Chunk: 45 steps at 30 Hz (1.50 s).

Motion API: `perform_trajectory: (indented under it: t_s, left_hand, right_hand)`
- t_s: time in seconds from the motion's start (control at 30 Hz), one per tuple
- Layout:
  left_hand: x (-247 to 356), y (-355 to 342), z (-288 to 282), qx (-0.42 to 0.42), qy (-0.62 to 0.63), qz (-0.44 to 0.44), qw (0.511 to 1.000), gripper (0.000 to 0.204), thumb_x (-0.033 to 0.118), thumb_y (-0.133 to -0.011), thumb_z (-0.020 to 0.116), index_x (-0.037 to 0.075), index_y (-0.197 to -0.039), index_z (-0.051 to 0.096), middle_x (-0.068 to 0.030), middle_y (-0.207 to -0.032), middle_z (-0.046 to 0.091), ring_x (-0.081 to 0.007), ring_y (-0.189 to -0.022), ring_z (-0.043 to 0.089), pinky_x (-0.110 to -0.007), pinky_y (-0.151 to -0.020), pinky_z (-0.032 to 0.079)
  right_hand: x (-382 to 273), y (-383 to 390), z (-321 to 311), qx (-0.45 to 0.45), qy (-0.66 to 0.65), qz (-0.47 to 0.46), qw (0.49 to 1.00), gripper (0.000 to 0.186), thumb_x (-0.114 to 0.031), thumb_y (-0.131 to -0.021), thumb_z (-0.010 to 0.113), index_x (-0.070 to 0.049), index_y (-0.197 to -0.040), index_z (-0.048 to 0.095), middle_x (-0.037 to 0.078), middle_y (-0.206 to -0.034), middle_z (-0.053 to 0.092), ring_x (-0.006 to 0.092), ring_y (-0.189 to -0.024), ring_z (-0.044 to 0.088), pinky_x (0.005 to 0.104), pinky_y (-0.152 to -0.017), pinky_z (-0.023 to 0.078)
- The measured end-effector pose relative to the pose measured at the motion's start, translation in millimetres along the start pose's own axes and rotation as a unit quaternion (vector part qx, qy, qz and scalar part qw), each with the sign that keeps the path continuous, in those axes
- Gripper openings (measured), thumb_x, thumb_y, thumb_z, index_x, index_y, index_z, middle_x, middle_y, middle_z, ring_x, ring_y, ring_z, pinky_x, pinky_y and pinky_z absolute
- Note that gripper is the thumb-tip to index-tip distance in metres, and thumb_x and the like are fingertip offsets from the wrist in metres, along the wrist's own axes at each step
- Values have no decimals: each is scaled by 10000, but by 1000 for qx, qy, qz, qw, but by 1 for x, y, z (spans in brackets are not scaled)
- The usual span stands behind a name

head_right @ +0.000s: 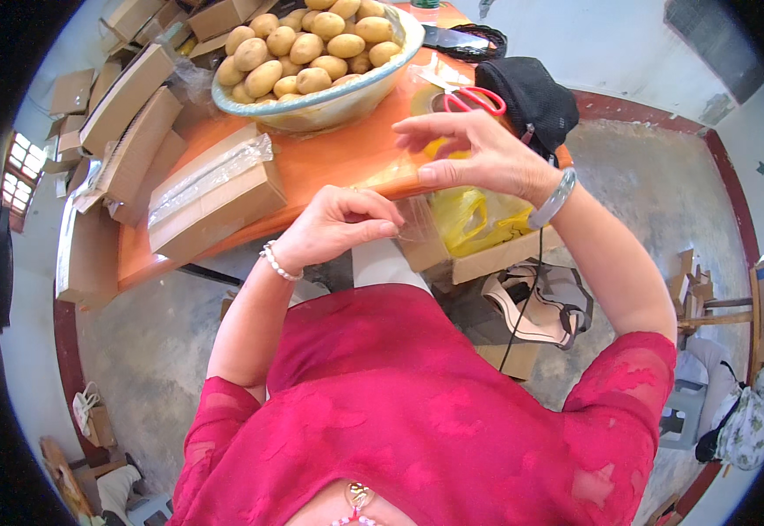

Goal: The person wraps individual potatoes in plastic bags and places them into a cardboard box. They then seal the box with clear packing tape using scissors to cut the tape. The process is repeated for multiple potatoes.

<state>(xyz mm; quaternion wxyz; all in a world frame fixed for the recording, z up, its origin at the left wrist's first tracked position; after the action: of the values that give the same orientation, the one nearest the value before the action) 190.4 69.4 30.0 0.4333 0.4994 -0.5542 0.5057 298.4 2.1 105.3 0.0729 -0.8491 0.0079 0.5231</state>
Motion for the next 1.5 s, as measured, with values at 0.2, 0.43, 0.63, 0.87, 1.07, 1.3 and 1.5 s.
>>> perform_trajectory:
  t_s: [0.2, 0.43, 0.63, 0.87, 1.07, 1.3, 1.5]
  left_hand:
    - [10, 34, -28, 70, 11, -42, 997, 91, 75, -869, 682, -14, -884, 693, -32, -901, 670, -69, -822, 584, -219, -733, 484]
    - [2, 70, -31, 112, -70, -125, 983, 83, 61, -864, 661, -11, -843, 696, -12, -764, 657, -58, -697, 574, -210, -635, 480]
    - [7, 93, -24, 74, -60, -115, 989, 155, 75, -889, 586, -31, -830, 684, -59, -765, 654, -102, -683, 592, -240, -652, 489]
    - [23, 113, -48, 168, -91, -115, 975, 164, 118, -895, 632, -34, -931, 681, -66, -844, 662, -101, -744, 602, -238, -702, 497]
    - [6, 80, -32, 219, -105, -111, 964, 310, 127, -890, 655, 1, -1167, 594, -34, -1021, 644, -70, -869, 586, -225, -730, 488]
    - [-30, 64, 4, 162, 81, -153, 972, 126, 119, -883, 674, -6, -868, 668, -30, -764, 658, -86, -659, 598, -218, -624, 491]
    - [-26, 61, 14, 180, -20, -148, 972, 77, 50, -868, 662, -25, -853, 671, -28, -735, 652, -77, -662, 585, -216, -615, 485]
  right_hand:
    - [28, 4, 65, -9, -272, 86, 958, 460, -304, -817, 738, -9, -1153, 631, 73, -990, 684, 101, -854, 623, 230, -695, 490]
    - [45, 12, 95, 78, -285, 106, 949, 93, -103, -861, 690, -14, -836, 701, 34, -717, 660, 78, -599, 584, 212, -547, 463]
    - [49, 25, 96, 122, -305, 135, 935, 86, -83, -866, 676, -14, -816, 686, 18, -686, 628, 70, -557, 557, 200, -519, 452]
    - [71, 46, 82, 202, -353, 140, 903, 86, -85, -865, 674, -14, -817, 680, 19, -690, 625, 68, -530, 542, 193, -484, 437]
    - [69, 46, 92, 216, -328, 128, 911, 98, -100, -866, 683, -8, -835, 678, 14, -687, 624, 62, -527, 535, 191, -481, 433]
    - [74, 61, 117, 80, -400, 98, 908, 228, -104, -847, 702, 10, -1041, 664, 17, -717, 625, 69, -563, 566, 203, -548, 481]
    - [88, 69, 84, 138, -136, 104, 976, 389, -117, -734, 808, -2, -1069, 647, 12, -772, 635, 52, -641, 582, 186, -567, 467]
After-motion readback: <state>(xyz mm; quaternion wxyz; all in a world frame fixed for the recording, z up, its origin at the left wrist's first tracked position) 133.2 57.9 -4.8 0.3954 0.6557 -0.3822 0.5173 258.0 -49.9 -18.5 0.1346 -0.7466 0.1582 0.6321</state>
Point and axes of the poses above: each hand's wrist, its own y-axis away from the middle knuckle, its own z-axis out of the palm, x = y × z, the point moved 9 cm from there along -y, towards the middle knuckle
